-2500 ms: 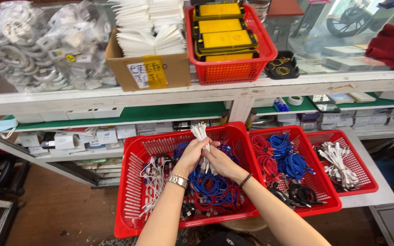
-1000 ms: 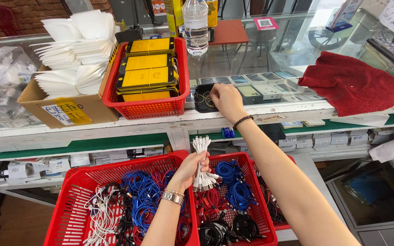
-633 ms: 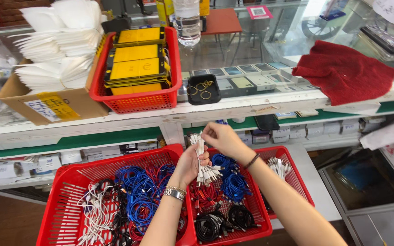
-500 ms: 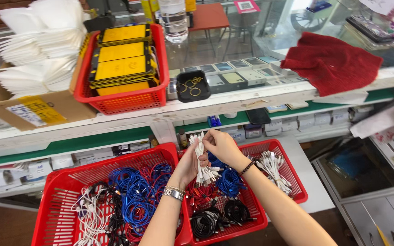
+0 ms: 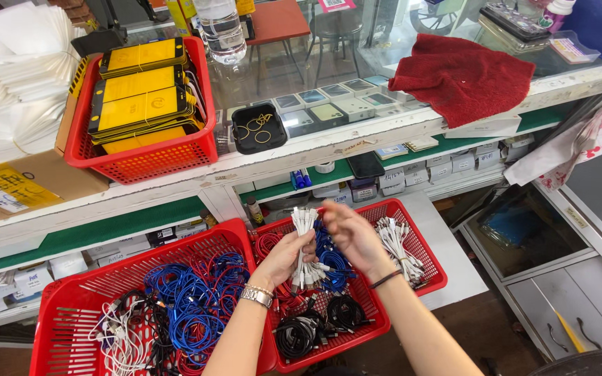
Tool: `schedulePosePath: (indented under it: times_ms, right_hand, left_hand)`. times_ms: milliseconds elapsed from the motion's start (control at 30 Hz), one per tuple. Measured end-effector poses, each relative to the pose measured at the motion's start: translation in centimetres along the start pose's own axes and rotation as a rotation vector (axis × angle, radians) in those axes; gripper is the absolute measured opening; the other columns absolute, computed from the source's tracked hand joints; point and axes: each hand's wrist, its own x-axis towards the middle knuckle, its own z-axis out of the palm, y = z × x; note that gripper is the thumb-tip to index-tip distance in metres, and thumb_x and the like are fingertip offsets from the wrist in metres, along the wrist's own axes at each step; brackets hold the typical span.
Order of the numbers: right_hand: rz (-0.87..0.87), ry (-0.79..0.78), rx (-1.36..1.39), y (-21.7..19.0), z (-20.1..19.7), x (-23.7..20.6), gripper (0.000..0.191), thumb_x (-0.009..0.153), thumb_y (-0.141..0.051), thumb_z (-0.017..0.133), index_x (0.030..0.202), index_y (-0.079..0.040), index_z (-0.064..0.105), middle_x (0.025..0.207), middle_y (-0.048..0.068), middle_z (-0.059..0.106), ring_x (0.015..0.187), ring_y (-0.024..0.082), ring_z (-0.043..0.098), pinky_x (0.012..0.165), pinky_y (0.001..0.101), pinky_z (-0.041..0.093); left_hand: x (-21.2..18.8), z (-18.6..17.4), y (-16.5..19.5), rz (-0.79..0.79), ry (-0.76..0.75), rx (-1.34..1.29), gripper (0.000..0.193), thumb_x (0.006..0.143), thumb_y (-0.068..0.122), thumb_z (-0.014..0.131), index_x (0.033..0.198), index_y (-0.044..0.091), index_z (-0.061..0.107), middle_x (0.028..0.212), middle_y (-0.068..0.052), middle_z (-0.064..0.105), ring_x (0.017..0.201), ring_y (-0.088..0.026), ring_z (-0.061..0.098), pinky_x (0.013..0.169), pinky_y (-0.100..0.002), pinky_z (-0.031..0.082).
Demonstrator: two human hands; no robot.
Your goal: The person sorts white charging cables from a red basket filled with mixed blue, red, black, and white cables. They gather individual white cables in one hand, align the connectors, and hold the accumulated bundle, occasionally reaching back into the basket for more cables.
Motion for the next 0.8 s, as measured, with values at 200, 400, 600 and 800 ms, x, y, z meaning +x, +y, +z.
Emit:
schedulePosePath:
  times_ms: [200, 400, 600, 800]
  right_hand:
    - [0.128, 0.006, -0.889, -6.6, 1.6, 1.0, 0.067, 0.084, -0.024, 0.072, 0.145, -0.013, 0.045, 0.142, 0.003, 0.053, 0.116, 0.015, 0.063, 0.074, 0.0294, 0.065]
    - [-0.02, -0.459, -1.425, -5.4, 2.3, 2.9, 0.067, 0.085, -0.038, 0.086, 0.138, -0.01, 0.056, 0.126, 0.013, 0.069, 0.109, 0.025, 0.072, 0.083, 0.0338, 0.063]
    - [0.403, 0.055, -0.782, -1.0, 2.3, -0.9, 0.047, 0.088, -0.031, 0.073, 0.125, -0.017, 0.048, 0.102, 0.013, 0.076, 0.083, 0.017, 0.076, 0.06, 0.0295, 0.059]
    - [-0.011, -0.016, -1.094, 1.0, 5.9, -3.4, 0.026, 0.098, -0.027, 0.063, 0.096, -0.002, 0.07, 0.078, 0.009, 0.074, 0.07, 0.017, 0.07, 0.064, 0.0291, 0.056]
  left_hand:
    - [-0.1, 0.2, 1.7, -0.023, -0.025, 0.678, 0.023, 0.11, 0.03, 0.052, 0.105, 0.008, 0.056, 0.081, 0.0, 0.054, 0.07, -0.014, 0.051, 0.065, -0.035, 0.044]
    - [-1.2, 2.5, 3.3, 0.213, 0.044, 1.703, 0.024, 0.101, 0.022, 0.044, 0.115, 0.004, 0.052, 0.09, -0.023, 0.071, 0.088, -0.041, 0.069, 0.075, -0.052, 0.051]
    - [-0.5, 1.0, 1.7, 0.243, 0.237, 1.333, 0.03, 0.105, 0.03, 0.048, 0.109, 0.0, 0.053, 0.089, -0.025, 0.069, 0.087, -0.044, 0.067, 0.073, -0.054, 0.05]
    - [1.2, -1.0, -1.2, 0.404, 0.17, 1.165, 0.028, 0.098, 0.02, 0.059, 0.109, -0.004, 0.051, 0.081, -0.013, 0.066, 0.077, -0.027, 0.065, 0.066, -0.037, 0.054]
